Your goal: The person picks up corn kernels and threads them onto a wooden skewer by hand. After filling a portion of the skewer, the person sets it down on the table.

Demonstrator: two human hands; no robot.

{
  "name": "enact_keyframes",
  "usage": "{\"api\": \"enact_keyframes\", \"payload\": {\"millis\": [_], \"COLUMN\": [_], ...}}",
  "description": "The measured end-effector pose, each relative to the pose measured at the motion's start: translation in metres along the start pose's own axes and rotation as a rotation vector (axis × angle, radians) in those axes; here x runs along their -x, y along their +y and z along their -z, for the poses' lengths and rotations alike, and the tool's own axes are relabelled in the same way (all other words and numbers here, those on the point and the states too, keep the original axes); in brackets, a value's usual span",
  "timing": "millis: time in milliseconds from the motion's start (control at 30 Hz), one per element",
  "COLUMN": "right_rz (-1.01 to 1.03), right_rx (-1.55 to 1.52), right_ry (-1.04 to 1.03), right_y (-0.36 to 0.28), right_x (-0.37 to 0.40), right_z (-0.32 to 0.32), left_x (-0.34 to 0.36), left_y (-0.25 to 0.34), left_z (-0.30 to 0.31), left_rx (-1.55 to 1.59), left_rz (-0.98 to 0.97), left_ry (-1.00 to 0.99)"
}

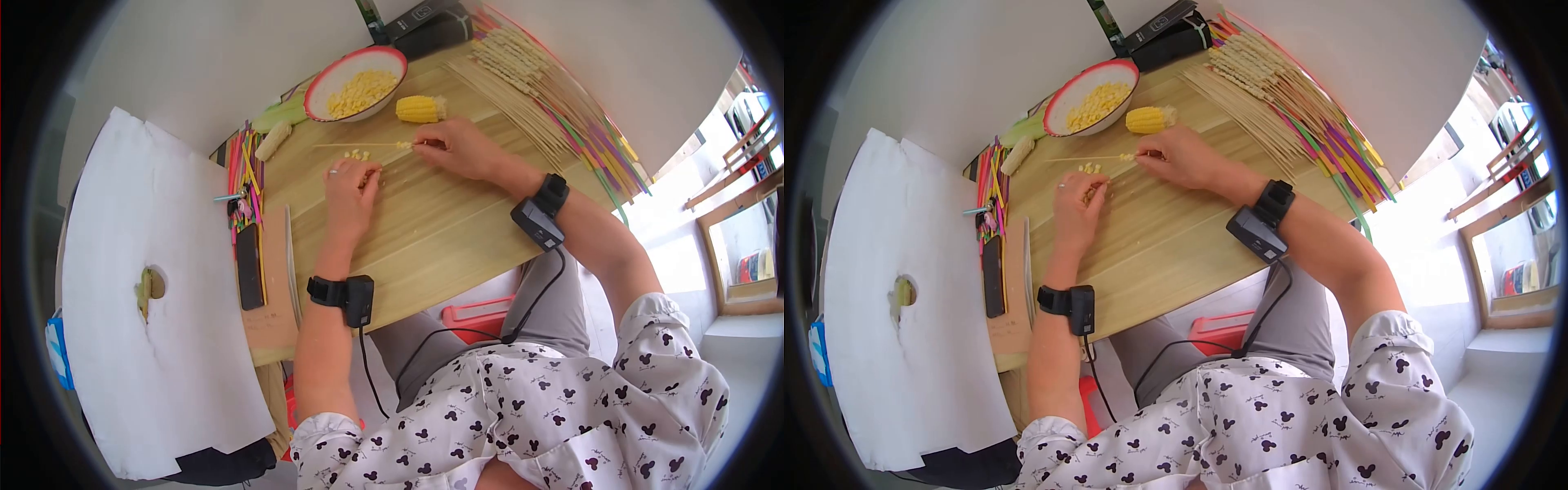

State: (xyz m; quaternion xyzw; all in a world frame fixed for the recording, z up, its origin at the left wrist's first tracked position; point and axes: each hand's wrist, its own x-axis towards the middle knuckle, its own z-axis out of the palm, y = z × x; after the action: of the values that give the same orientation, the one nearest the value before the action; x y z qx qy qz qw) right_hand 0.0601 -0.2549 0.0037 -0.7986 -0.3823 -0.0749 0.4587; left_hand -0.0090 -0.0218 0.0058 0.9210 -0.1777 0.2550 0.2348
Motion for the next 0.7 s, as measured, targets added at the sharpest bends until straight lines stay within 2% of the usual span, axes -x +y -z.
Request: {"api": "enact_keyframes", "payload": {"millis": [67, 133, 167, 233, 267, 333, 433, 700], "right_rz": [-0.005, 0.004, 0.012, -0.025, -0.012, -0.03, -0.02, -0.026], "right_rx": [0.0, 0.009, 0.007, 0.004, 0.002, -0.036, -0.071, -0.053], "right_ry": [-0.016, 0.0, -0.01, -0.029, -0.038, -0.042, -0.05, -0.076], "right_y": [0.0, -0.002, -0.004, -0.008, -0.008, -0.009, -0.009, -0.014], "right_x": [0.0, 0.0, -0.001, -0.001, 0.0, 0.001, 0.001, 0.001], "right_z": [0.001, 0.001, 0.002, 0.004, 0.004, 0.004, 0.002, 0.003], "left_x": [0.0, -0.001, 0.0, 0.003, 0.002, 0.003, 0.005, 0.006], "left_y": [-0.004, -0.011, -0.02, -0.04, -0.041, -0.045, -0.05, -0.057], "left_z": [0.003, 0.007, 0.007, 0.005, 0.007, 0.013, 0.015, 0.014], "left_rx": [0.042, 0.34, 0.336, 0.804, 0.798, 1.006, 1.156, 1.382], "left_rz": [0.009, 0.348, 0.355, 0.526, 0.529, 0.657, 0.731, 0.755], "left_ry": [0.052, 0.148, 0.158, 0.298, 0.313, 0.413, 0.458, 0.509]}}
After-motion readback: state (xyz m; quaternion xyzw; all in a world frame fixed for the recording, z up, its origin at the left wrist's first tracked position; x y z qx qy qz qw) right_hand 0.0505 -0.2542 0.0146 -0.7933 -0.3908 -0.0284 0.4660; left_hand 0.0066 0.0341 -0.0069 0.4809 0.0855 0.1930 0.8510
